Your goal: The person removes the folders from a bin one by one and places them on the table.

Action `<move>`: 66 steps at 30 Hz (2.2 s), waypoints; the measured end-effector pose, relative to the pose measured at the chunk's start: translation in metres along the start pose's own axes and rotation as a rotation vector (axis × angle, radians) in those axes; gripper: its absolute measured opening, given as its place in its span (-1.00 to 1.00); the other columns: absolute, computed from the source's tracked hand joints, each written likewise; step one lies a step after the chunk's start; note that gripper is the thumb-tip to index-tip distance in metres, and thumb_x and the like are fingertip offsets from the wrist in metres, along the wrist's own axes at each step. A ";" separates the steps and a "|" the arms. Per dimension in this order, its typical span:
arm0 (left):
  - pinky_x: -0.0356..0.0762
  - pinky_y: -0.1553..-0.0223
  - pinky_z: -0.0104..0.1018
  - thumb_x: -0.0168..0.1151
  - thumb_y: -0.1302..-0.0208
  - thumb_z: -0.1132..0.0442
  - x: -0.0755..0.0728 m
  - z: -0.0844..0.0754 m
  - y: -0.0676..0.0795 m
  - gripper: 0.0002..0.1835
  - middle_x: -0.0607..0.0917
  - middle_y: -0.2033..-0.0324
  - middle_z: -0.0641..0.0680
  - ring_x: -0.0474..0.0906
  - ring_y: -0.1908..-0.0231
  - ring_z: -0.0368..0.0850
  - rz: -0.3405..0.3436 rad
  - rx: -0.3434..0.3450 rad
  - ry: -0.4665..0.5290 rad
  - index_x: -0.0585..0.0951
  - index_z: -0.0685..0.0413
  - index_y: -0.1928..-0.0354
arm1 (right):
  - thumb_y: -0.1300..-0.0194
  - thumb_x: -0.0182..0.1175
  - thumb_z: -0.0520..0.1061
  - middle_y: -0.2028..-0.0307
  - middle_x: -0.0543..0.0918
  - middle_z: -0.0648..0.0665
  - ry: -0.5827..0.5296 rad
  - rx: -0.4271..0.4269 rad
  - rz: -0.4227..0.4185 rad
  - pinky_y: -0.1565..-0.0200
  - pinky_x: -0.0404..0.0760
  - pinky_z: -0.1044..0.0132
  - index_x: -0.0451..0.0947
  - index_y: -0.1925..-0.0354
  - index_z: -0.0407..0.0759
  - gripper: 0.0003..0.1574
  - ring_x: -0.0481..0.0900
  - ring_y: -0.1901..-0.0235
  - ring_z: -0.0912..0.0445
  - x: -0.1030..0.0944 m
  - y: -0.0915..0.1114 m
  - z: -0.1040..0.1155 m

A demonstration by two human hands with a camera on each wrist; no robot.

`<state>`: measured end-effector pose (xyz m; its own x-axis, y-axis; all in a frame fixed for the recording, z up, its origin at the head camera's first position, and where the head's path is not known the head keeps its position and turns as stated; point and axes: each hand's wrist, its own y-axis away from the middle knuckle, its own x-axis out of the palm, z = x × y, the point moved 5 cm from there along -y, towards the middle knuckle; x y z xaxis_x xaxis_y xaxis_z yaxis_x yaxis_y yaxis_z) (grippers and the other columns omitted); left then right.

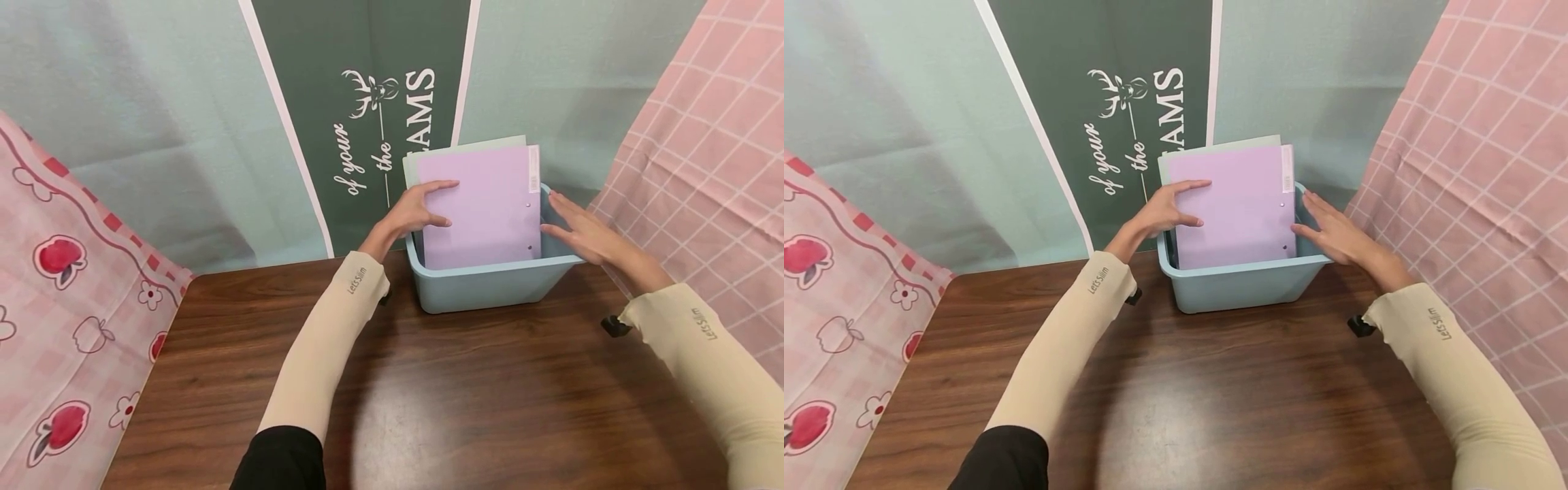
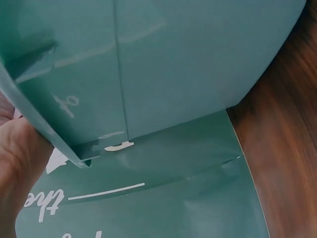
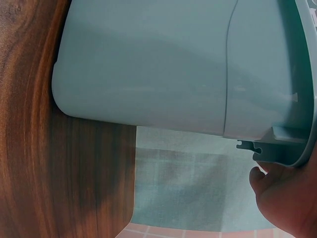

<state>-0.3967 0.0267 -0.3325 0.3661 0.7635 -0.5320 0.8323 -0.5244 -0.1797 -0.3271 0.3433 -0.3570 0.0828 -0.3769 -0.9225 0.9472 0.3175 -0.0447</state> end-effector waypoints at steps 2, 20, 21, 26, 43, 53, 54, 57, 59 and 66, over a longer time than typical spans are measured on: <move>0.24 -0.27 -0.45 0.58 0.13 0.43 0.001 -0.001 0.001 -0.15 0.44 -0.32 -0.16 0.25 -0.31 -0.33 -0.026 -0.002 -0.016 0.53 -0.26 -0.28 | -0.50 -0.13 0.25 -0.54 -0.36 -0.13 -0.002 0.006 0.000 -0.39 -0.21 -0.30 -0.33 -0.54 -0.18 -0.02 -0.35 -0.51 -0.17 0.000 0.001 -0.001; 0.36 -0.22 -0.43 0.54 0.13 0.51 -0.005 -0.002 0.011 -0.20 0.55 -0.21 -0.24 0.34 -0.23 -0.40 -0.211 -0.062 0.057 0.63 -0.45 -0.14 | -0.50 -0.15 0.26 -0.54 -0.36 -0.15 0.009 0.002 0.008 -0.40 -0.20 -0.29 -0.33 -0.54 -0.20 -0.01 -0.33 -0.50 -0.21 -0.003 -0.001 0.001; 0.37 -0.22 -0.42 0.53 0.13 0.51 -0.006 -0.003 0.011 -0.20 0.55 -0.21 -0.24 0.35 -0.23 -0.40 -0.217 -0.063 0.065 0.63 -0.45 -0.13 | -0.50 -0.15 0.26 -0.54 -0.36 -0.15 0.011 0.004 0.009 -0.40 -0.20 -0.29 -0.33 -0.54 -0.20 -0.01 -0.32 -0.50 -0.21 -0.004 -0.001 0.001; 0.38 -0.22 -0.40 0.52 0.12 0.52 -0.012 -0.009 0.014 -0.20 0.55 -0.20 -0.27 0.38 -0.21 -0.39 -0.243 -0.061 0.086 0.63 -0.49 -0.12 | -0.50 -0.16 0.26 -0.54 -0.37 -0.17 0.020 0.008 0.013 -0.40 -0.21 -0.29 -0.34 -0.54 -0.22 0.00 -0.34 -0.50 -0.20 -0.005 -0.001 0.000; 0.35 -0.18 -0.51 0.52 0.12 0.51 -0.046 -0.041 0.043 -0.21 0.60 -0.15 -0.29 0.38 -0.20 -0.49 -0.374 0.053 0.059 0.63 -0.44 -0.13 | -0.53 -0.19 0.25 -0.53 -0.41 -0.19 0.057 -0.023 0.040 -0.44 -0.29 -0.17 -0.33 -0.52 -0.31 -0.01 -0.42 -0.51 -0.12 -0.003 -0.002 0.007; 0.36 -0.19 -0.52 0.51 0.09 0.50 -0.062 -0.059 0.056 -0.23 0.61 -0.15 -0.27 0.41 -0.19 -0.47 -0.422 0.086 0.070 0.62 -0.38 -0.16 | -0.54 -0.21 0.22 -0.53 -0.36 -0.27 0.088 -0.055 0.043 -0.46 -0.28 -0.12 -0.28 -0.51 -0.38 -0.04 -0.36 -0.51 -0.19 -0.001 -0.005 0.009; 0.36 -0.19 -0.51 0.51 0.09 0.51 -0.064 -0.060 0.057 -0.23 0.61 -0.15 -0.27 0.41 -0.19 -0.46 -0.429 0.087 0.078 0.62 -0.38 -0.16 | -0.54 -0.21 0.22 -0.53 -0.37 -0.27 0.088 -0.055 0.046 -0.46 -0.29 -0.12 -0.28 -0.51 -0.38 -0.04 -0.37 -0.51 -0.18 0.000 -0.005 0.009; 0.38 -0.19 -0.51 0.49 0.08 0.53 -0.068 -0.065 0.061 -0.23 0.61 -0.15 -0.26 0.43 -0.18 -0.45 -0.454 0.097 0.096 0.63 -0.34 -0.17 | -0.55 -0.23 0.22 -0.52 -0.38 -0.26 0.088 -0.057 0.051 -0.46 -0.31 -0.10 -0.29 -0.50 -0.39 -0.04 -0.39 -0.51 -0.16 0.000 -0.004 0.008; 0.39 -0.18 -0.51 0.49 0.08 0.54 -0.072 -0.068 0.064 -0.24 0.61 -0.15 -0.25 0.44 -0.17 -0.44 -0.470 0.103 0.105 0.63 -0.32 -0.17 | -0.55 -0.23 0.22 -0.52 -0.39 -0.25 0.089 -0.056 0.054 -0.47 -0.32 -0.09 -0.30 -0.50 -0.38 -0.05 -0.40 -0.51 -0.16 0.000 -0.003 0.007; 0.42 -0.16 -0.49 0.49 0.08 0.50 -0.086 -0.074 0.073 -0.25 0.59 -0.16 -0.27 0.43 -0.17 -0.44 -0.541 0.109 0.138 0.62 -0.35 -0.17 | -0.55 -0.21 0.20 -0.53 -0.38 -0.24 0.083 -0.059 0.042 -0.46 -0.31 -0.11 -0.28 -0.50 -0.38 -0.06 -0.37 -0.50 -0.20 -0.001 -0.002 0.005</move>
<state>-0.3366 -0.0498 -0.2383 -0.0433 0.9726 -0.2285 0.8715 -0.0751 -0.4847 -0.3271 0.3384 -0.3539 0.0943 -0.2897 -0.9525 0.9232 0.3834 -0.0252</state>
